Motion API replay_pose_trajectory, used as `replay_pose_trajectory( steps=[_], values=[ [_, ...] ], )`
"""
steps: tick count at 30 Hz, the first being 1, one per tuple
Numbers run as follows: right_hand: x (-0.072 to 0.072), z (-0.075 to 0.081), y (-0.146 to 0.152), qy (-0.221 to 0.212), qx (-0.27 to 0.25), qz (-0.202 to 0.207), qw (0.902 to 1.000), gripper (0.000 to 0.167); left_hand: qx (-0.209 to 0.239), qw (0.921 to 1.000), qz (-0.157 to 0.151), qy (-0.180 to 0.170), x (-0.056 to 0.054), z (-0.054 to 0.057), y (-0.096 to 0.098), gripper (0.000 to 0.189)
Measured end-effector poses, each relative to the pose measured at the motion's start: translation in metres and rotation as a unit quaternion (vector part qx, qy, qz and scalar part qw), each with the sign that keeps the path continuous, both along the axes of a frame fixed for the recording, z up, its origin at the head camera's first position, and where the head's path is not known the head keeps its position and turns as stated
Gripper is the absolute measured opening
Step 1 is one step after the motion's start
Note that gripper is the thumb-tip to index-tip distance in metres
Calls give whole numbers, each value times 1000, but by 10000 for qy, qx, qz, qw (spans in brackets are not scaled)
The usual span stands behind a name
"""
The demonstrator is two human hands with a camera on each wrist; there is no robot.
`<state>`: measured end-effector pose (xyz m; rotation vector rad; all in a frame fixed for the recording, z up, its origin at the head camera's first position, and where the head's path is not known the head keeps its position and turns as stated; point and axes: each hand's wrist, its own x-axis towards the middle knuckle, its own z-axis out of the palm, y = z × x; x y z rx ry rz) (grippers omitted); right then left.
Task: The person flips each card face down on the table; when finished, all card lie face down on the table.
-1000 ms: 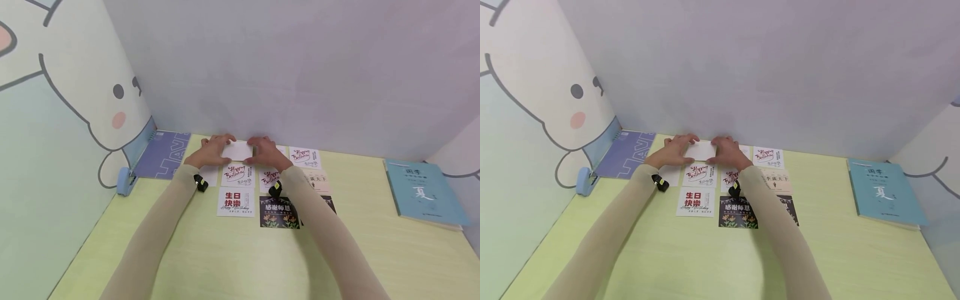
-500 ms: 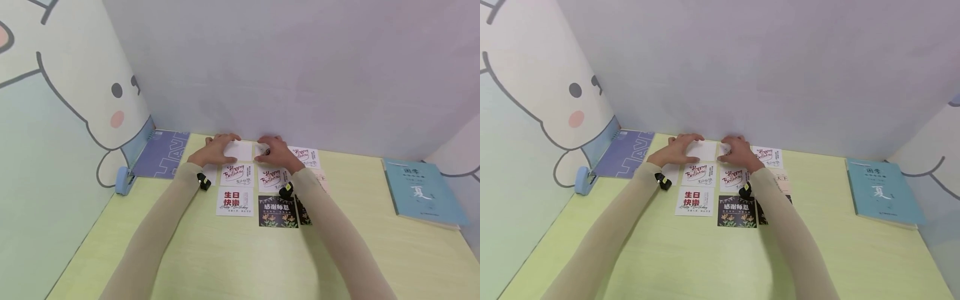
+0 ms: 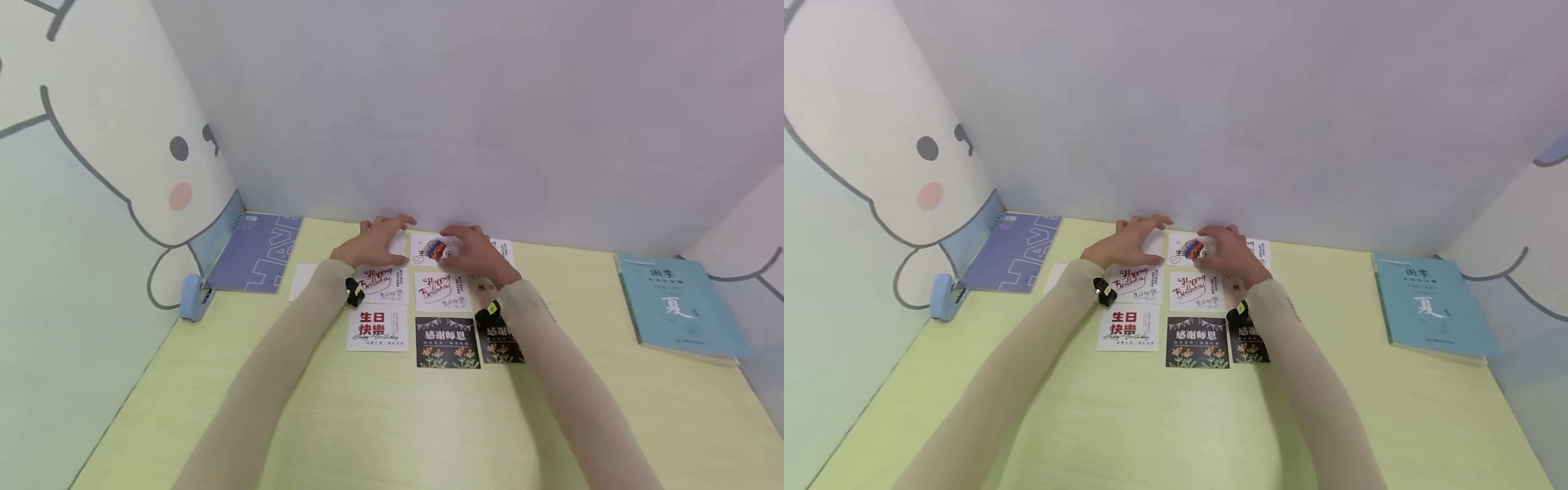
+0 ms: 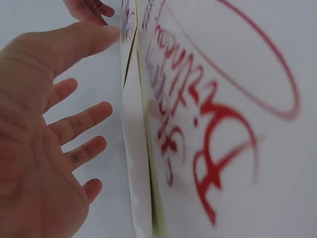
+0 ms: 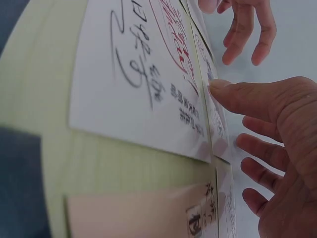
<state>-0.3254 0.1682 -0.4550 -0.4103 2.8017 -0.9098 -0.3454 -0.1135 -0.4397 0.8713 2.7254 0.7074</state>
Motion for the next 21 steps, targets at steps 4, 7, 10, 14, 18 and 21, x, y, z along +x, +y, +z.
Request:
replay_pose_trajectory(
  steps=[4,7,10,14,18,21],
  values=[
    [1,3,10,116,-73,69,9999,69,56,9999,-109,-29,-2,0,13,92],
    [1,4,14,164,-55,106,9998,68,63,9999,-126,-68,-3,1,21,92],
    [1,4,17,170,10,116,9998,68,-62,9999,-80,-128,-3,0,26,93],
    [2,3,21,194,101,100,9997,68,-306,9993,-15,-197,-6,2,32,95],
    [3,3,25,265,124,124,9995,68,-643,9977,-150,-137,-9,6,39,95],
    [3,2,27,269,75,156,9995,69,-799,9964,-287,-66,-12,7,44,92]
  ],
)
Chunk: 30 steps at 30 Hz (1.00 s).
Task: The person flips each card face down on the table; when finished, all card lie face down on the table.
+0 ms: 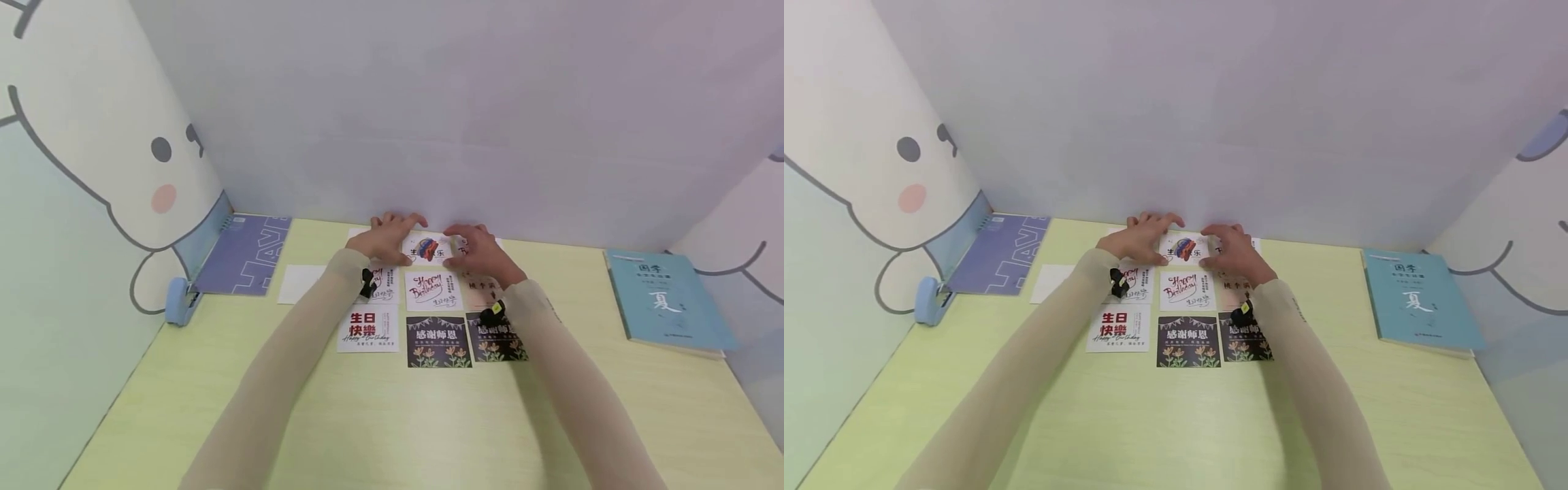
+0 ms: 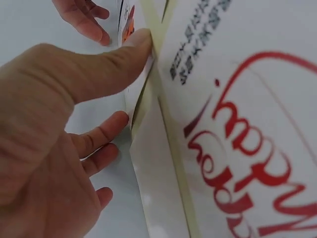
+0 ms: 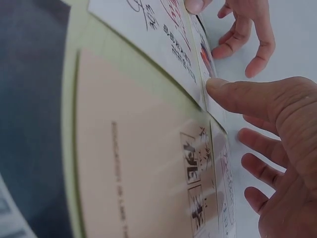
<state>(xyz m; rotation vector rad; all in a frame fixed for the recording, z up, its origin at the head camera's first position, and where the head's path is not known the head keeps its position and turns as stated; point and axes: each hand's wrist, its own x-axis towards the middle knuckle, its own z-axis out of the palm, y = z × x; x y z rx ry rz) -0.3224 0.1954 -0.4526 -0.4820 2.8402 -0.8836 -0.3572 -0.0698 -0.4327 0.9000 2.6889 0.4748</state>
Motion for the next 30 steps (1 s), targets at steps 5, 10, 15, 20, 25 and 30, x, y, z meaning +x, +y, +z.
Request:
replay_pose_trajectory(
  steps=[5,10,15,20,25,30],
  values=[
    [0,0,0,-200,65,-34,9998,84,81,9998,-56,192,0,-3,1,89],
    [-1,1,2,-279,191,-25,9994,96,297,9992,-24,273,2,-8,0,88],
    [0,4,3,-64,136,97,9998,102,334,9992,6,222,3,-8,-1,87],
    [3,9,3,164,36,240,9996,107,298,9994,6,183,2,-9,-1,87],
    [5,11,5,276,-9,213,9994,107,537,9984,-143,141,6,-6,4,93],
    [5,11,7,323,-39,168,9993,105,657,9964,-443,293,9,-2,18,100]
  ],
)
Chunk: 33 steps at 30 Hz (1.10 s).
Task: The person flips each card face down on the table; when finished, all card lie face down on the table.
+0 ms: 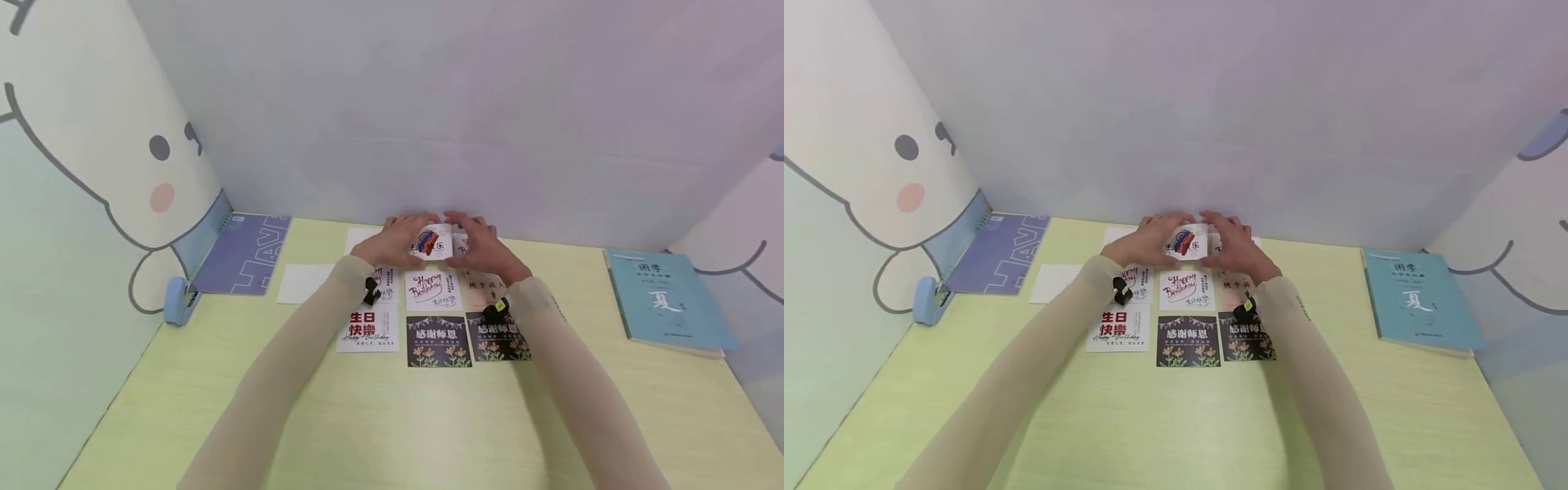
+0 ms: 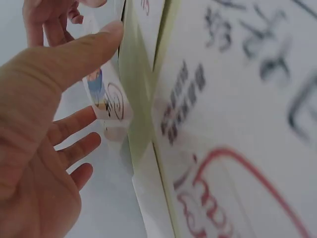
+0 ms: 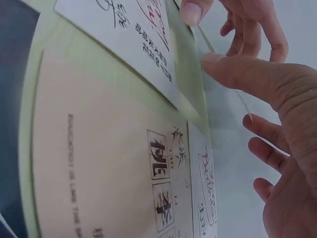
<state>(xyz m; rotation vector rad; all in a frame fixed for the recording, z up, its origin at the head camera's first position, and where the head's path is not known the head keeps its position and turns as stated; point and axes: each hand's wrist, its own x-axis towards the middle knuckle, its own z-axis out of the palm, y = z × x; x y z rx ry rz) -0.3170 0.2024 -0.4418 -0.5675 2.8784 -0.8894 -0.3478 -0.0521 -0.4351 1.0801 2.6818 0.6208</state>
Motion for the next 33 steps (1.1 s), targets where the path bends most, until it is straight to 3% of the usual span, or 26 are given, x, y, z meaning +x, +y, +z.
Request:
replay_pose_trajectory(
  steps=[6,12,21,27,33],
  values=[
    [3,1,7,-92,-210,-121,9997,109,-25,9999,-81,124,2,2,12,100],
    [6,-1,13,-338,-539,-317,9975,116,230,9989,-198,363,2,4,14,95],
    [8,-3,16,-530,-583,-462,9958,112,799,9963,35,310,2,3,16,77],
    [9,-4,16,-538,-647,-355,9958,110,1545,9869,-35,458,3,4,19,68],
    [11,-4,12,-748,-587,-193,9953,107,2326,9710,-146,533,5,8,21,59]
  ],
)
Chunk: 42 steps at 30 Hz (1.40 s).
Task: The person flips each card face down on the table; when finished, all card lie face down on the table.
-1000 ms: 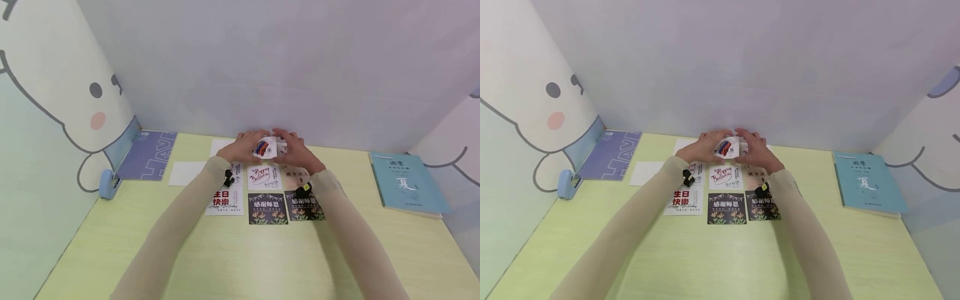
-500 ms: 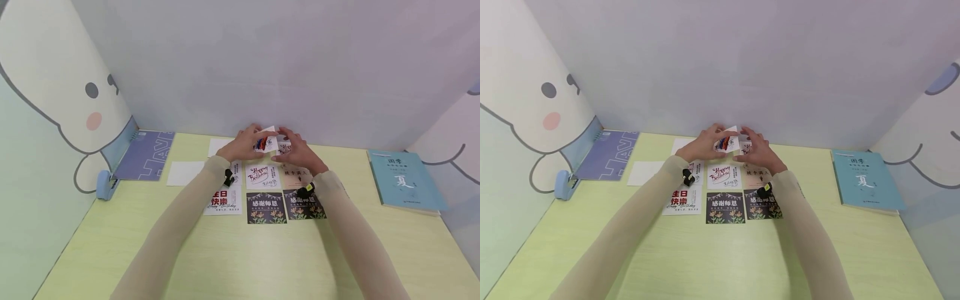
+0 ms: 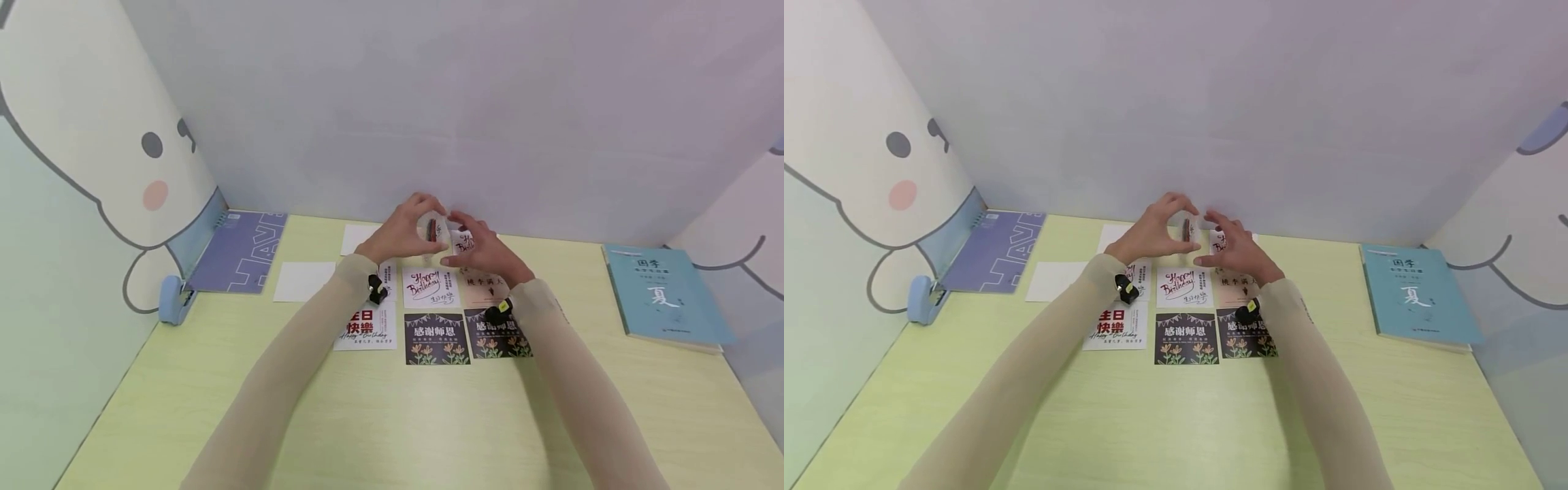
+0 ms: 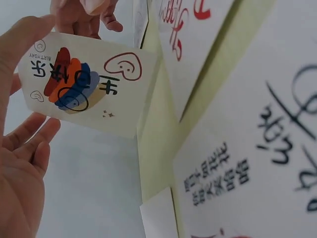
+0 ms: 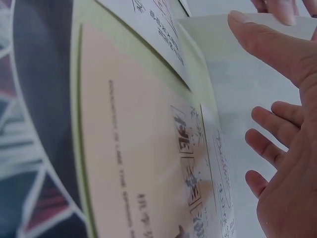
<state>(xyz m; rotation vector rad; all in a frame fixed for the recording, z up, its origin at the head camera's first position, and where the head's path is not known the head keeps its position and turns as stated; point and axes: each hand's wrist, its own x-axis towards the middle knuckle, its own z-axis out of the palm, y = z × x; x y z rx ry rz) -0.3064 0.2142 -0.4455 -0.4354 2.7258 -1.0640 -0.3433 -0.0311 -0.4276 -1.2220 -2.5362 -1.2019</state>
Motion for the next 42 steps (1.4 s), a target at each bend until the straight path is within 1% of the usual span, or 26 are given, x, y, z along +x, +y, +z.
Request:
replay_pose_trajectory(
  steps=[4,7,10,13,17,20,22,25,28,31,33,39,42],
  values=[
    [1,1,-3,-84,108,80,9999,106,364,9993,-43,-7,0,2,1,57],
    [1,0,-3,-177,68,81,9998,103,549,9985,-38,-33,-1,3,1,55],
    [0,1,-3,-239,-19,104,9997,100,629,9980,-46,-42,-3,3,-2,52],
    [-2,2,-2,-162,-51,209,9996,97,544,9985,-80,-71,-7,2,-7,51],
    [-6,4,-3,112,183,331,9992,94,34,9998,-46,-193,-11,0,-19,60],
    [-9,5,-5,288,499,315,9978,95,-640,9976,96,-253,-13,-1,-29,72],
    [-11,5,-7,395,692,286,9964,97,-1132,9929,214,-282,-14,-3,-34,79],
    [-14,3,-11,546,848,248,9946,101,-1848,9820,314,-224,-17,-7,-39,86],
    [-15,1,-16,630,977,234,9929,101,-2290,9726,349,-202,-19,-8,-43,89],
    [-15,1,-20,640,1051,213,9922,98,-2483,9678,387,-170,-20,-9,-46,92],
    [-15,1,-20,620,1039,165,9925,96,-2525,9665,418,-199,-21,-10,-48,93],
    [-12,1,-14,463,747,-69,9961,88,-2558,9650,471,-339,-21,-11,-51,92],
    [-12,1,-6,466,631,-135,9968,83,-2635,9625,544,-346,-21,-10,-50,92]
  ],
)
